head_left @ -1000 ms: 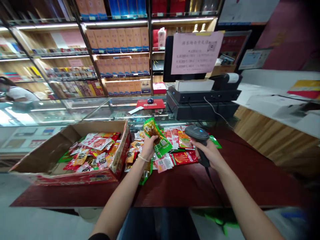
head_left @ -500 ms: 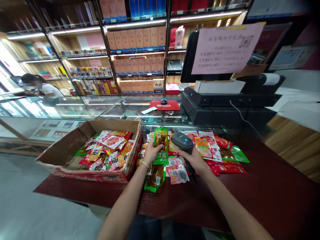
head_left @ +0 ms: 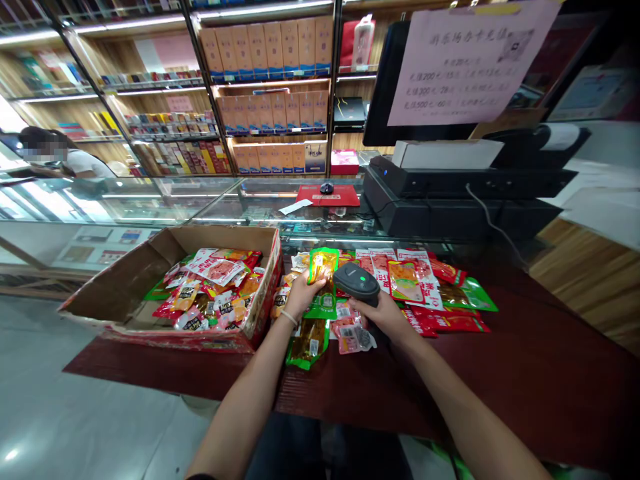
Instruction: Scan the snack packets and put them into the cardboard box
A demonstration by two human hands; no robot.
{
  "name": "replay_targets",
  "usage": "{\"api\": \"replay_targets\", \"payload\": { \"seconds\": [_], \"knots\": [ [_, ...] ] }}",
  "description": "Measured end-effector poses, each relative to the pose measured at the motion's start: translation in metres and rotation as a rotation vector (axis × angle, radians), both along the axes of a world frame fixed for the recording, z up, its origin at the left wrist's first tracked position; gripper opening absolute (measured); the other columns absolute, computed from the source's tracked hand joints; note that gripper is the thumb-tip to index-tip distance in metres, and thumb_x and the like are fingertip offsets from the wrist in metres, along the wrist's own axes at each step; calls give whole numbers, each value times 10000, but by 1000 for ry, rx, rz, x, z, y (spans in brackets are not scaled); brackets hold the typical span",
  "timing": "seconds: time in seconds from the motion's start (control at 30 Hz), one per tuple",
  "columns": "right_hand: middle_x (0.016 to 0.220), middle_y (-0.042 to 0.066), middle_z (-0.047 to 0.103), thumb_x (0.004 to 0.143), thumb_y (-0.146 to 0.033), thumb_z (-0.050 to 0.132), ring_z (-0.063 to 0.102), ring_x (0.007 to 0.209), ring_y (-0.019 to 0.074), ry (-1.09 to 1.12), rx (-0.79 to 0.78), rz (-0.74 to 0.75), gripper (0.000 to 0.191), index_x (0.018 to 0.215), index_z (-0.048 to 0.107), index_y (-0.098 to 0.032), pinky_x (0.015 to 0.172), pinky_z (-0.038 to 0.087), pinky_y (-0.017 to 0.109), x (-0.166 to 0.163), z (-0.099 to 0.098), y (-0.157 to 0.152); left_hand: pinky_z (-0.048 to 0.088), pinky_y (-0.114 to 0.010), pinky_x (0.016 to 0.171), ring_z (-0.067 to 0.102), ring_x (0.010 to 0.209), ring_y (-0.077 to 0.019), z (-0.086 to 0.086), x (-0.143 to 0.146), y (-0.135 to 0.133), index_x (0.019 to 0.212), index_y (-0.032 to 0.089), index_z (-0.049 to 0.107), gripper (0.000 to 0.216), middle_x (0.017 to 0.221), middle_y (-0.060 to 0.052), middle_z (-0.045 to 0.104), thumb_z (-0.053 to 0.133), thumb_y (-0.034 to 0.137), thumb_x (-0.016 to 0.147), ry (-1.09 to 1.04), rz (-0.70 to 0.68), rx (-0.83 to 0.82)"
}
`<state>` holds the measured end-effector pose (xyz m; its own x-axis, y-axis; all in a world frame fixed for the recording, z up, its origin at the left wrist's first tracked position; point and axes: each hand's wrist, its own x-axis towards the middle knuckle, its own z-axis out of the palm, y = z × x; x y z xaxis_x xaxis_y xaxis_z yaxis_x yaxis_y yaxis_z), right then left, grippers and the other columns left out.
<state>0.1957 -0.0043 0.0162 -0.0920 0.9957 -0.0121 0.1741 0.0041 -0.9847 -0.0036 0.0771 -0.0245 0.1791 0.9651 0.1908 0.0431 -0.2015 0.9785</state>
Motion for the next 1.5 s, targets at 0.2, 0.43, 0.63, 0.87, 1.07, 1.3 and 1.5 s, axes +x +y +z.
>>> {"api": "replay_targets", "payload": {
  "seconds": [0.2, 0.43, 0.63, 0.87, 1.07, 1.3, 1.5],
  "knots": [
    [462, -45, 551, 726, -453, 761, 488, 382, 143, 37, 15, 8, 313, 839, 589, -217, 395, 386, 264, 1, -1, 1, 472, -409, 1002, 645, 1086, -242, 0, 2, -2, 1167, 175, 642, 403, 1166, -60, 705, 680, 237, 770, -24, 33, -3],
    [420, -46, 532, 765, -503, 727, 449, 347, 132, 148, 71, -20, 327, 851, 611, -210, 388, 360, 262, 2, 26, 0, 419, -425, 1065, 573, 1205, -238, 39, 8, -12, 1243, 190, 579, 389, 1280, -78, 637, 545, 219, 857, 125, 130, 182],
    [439, -34, 554, 749, -472, 743, 488, 376, 142, 190, 164, -12, 303, 817, 603, -213, 409, 407, 268, -13, 72, 3, 457, -348, 1006, 596, 1150, -221, 127, -23, -37, 1278, 201, 544, 381, 1259, -74, 642, 509, 257, 902, 236, 263, 419],
    [454, -33, 551, 740, -469, 745, 490, 382, 131, 195, 187, 106, 310, 809, 611, -198, 415, 396, 254, -54, 90, 8, 509, -337, 871, 677, 979, -247, 173, -132, -54, 1280, 215, 587, 395, 1064, -69, 723, 498, 260, 897, 694, 508, 507],
    [435, -47, 532, 767, -468, 718, 476, 367, 118, 179, 165, 187, 313, 845, 601, -188, 405, 381, 236, -90, 79, 14, 459, -395, 1019, 568, 1243, -275, 138, -205, -53, 1430, 208, 456, 606, 1352, -113, 598, 520, 158, 830, 987, 451, 408],
    [438, -50, 538, 753, -450, 727, 485, 353, 115, 170, 123, 182, 292, 812, 595, -196, 386, 385, 229, -104, 74, 19, 474, -404, 1019, 610, 1190, -255, 117, -211, -58, 1309, 188, 579, 446, 1296, -92, 642, 493, 183, 872, 978, 375, 345],
    [440, -48, 547, 756, -452, 729, 485, 359, 111, 147, 141, 130, 297, 840, 609, -193, 391, 396, 228, -77, 75, 13, 521, -366, 955, 673, 1057, -223, 136, -163, -70, 1233, 204, 637, 360, 1191, -70, 701, 513, 242, 897, 833, 354, 403]
  ]
}}
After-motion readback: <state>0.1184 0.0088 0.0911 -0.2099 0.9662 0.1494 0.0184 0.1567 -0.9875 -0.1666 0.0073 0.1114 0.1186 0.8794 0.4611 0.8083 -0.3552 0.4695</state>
